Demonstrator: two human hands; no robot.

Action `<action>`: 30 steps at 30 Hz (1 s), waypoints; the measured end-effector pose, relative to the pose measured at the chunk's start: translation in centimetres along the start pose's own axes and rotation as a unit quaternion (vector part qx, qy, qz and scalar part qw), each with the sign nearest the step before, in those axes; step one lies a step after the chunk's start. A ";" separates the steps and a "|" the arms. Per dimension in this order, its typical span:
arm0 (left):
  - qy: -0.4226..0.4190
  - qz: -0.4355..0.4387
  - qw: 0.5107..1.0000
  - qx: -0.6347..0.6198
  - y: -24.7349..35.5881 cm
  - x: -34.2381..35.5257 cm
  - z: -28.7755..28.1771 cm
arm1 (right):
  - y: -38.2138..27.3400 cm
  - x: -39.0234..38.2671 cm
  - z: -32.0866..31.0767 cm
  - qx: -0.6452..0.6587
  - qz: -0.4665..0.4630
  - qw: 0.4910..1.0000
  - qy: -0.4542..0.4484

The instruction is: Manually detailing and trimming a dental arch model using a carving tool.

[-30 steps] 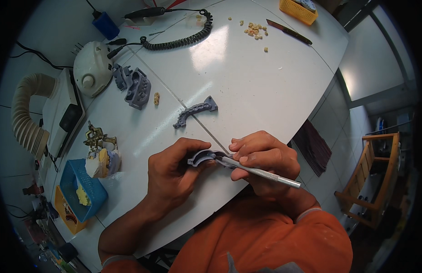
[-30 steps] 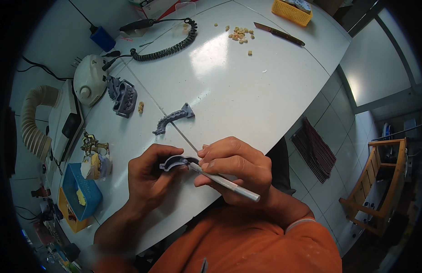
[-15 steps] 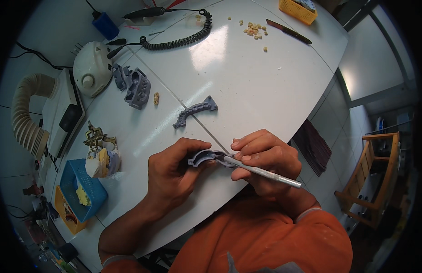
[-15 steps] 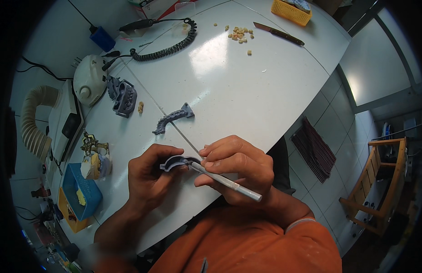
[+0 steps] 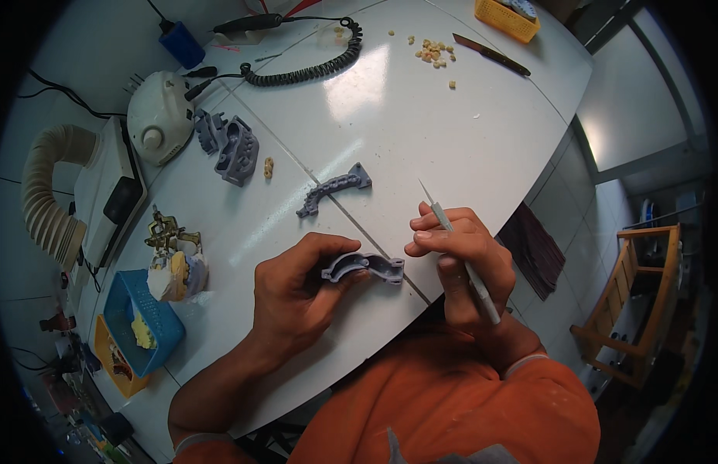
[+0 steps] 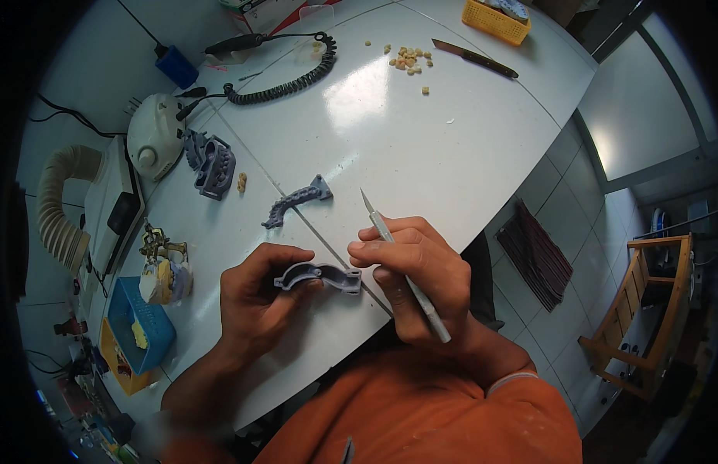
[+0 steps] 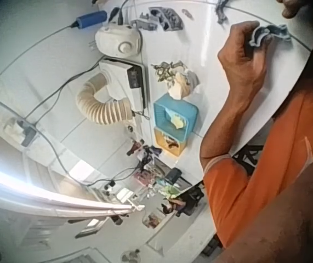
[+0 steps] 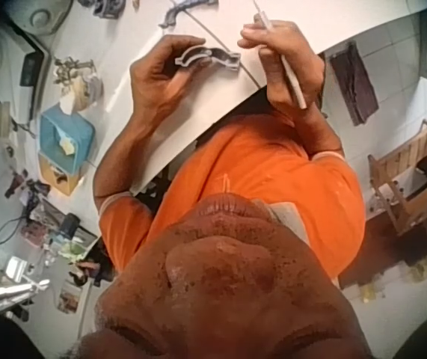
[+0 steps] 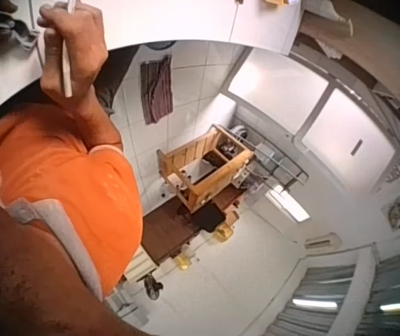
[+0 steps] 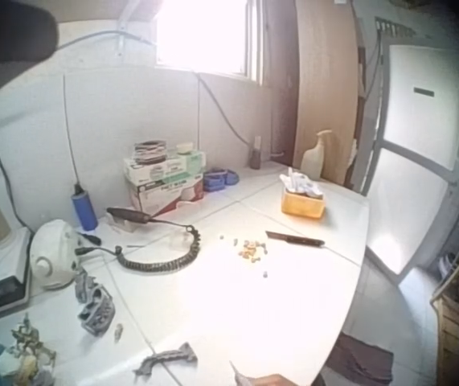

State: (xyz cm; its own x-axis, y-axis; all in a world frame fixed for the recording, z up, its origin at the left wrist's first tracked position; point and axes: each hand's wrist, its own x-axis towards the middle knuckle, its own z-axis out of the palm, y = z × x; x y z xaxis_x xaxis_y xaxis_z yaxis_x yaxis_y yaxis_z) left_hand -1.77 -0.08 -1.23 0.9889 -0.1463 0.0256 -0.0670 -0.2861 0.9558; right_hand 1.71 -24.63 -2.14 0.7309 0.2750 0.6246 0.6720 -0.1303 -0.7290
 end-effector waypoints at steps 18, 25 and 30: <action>-0.048 0.046 0.998 -0.015 -0.2 0.2 -0.6 | 0.5 0.7 0.4 -0.199 -0.027 0.976 -0.082; -0.043 0.027 0.987 -0.155 0.0 0.6 -0.6 | -0.3 0.5 -1.1 0.049 0.025 0.998 0.025; -0.008 -0.015 0.983 -0.181 0.3 0.4 -0.4 | 0.7 -0.9 -2.9 0.115 0.051 0.992 -0.032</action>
State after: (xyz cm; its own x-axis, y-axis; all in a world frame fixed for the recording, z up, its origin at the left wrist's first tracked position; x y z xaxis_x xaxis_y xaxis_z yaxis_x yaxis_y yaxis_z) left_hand -1.38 0.12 -0.81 0.9872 -0.1592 -0.0059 0.0163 0.0640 0.9978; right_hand 1.82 -27.75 -2.41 0.7795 0.3315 0.5315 0.5452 0.0588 -0.8362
